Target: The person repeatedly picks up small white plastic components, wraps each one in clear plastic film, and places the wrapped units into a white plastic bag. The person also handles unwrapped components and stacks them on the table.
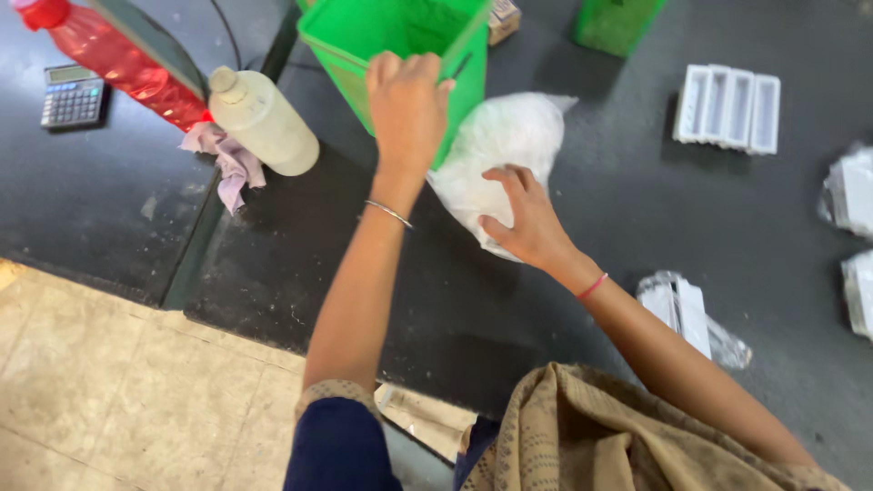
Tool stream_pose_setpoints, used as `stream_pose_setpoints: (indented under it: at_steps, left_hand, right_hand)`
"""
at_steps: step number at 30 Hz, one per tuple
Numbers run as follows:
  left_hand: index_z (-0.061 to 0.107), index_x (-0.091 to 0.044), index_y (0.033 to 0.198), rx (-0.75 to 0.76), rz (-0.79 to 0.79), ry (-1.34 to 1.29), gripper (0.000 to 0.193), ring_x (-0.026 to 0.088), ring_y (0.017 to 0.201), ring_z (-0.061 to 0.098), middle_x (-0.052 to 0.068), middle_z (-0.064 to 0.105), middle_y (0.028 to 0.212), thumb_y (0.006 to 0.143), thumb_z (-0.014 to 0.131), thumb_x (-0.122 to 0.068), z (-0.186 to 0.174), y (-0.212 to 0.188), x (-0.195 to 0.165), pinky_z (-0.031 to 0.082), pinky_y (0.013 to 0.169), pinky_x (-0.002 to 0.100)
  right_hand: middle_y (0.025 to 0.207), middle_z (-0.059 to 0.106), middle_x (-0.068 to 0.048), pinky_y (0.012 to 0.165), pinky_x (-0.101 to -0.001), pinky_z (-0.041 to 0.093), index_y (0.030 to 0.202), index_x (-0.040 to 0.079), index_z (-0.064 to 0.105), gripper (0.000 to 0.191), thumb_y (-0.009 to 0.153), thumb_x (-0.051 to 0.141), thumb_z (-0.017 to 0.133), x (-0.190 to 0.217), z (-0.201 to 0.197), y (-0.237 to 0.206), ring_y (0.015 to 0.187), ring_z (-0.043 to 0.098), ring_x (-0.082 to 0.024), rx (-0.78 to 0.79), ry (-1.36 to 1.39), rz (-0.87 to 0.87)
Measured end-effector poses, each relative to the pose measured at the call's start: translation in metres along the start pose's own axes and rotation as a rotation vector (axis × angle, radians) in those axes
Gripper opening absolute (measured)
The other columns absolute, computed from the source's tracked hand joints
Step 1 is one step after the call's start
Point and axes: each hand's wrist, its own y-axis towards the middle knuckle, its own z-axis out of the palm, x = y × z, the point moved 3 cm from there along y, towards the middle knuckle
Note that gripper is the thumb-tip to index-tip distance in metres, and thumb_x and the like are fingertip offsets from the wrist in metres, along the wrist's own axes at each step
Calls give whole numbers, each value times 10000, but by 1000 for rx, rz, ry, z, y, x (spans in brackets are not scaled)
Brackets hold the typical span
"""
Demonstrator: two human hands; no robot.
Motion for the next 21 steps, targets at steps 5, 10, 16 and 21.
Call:
stream_pose_setpoints:
  at_steps: [5,10,16,21]
  left_hand:
    - [618,-31,1281,-34,74,4,520,364,1223,539,150,598,1264,862,850,-234,-34,-9,-8,301,1114,582]
    - [605,-110,1408,-138,-176,-121,395,330,1361,520,83,570,1412,1063,786,-172,-70,-54,-30,359,1145,462]
    - [506,-54,1439,31,-379,-510,596,377,1392,404,191,419,1445,935,810,-155,-67,-114,-65,329,1170,496]
    - [638,-114,1342,362,-39,-211,605,411,1465,330,223,419,1558,766,825,-112,-57,-120,-81,232,1183,547]
  right_hand:
    - [1442,503,-185,1065,-479,411,1340,77,549,524,874,207,750,36,-41,-77,1328,486,-406,-54,-61,-83]
    - [1412,559,-130,1047,-427,476,1211,117,644,333,895,193,718,24,-74,-169,1319,562,-327,29,47,181]
    - [1314,661,-112,969,-388,530,1111,61,715,208,912,113,691,-13,-126,-261,1184,647,-290,-279,-173,482]
    - [1316,658,-127,940,-362,555,1125,42,708,179,953,71,668,-26,-139,-291,1162,656,-264,-460,-173,568]
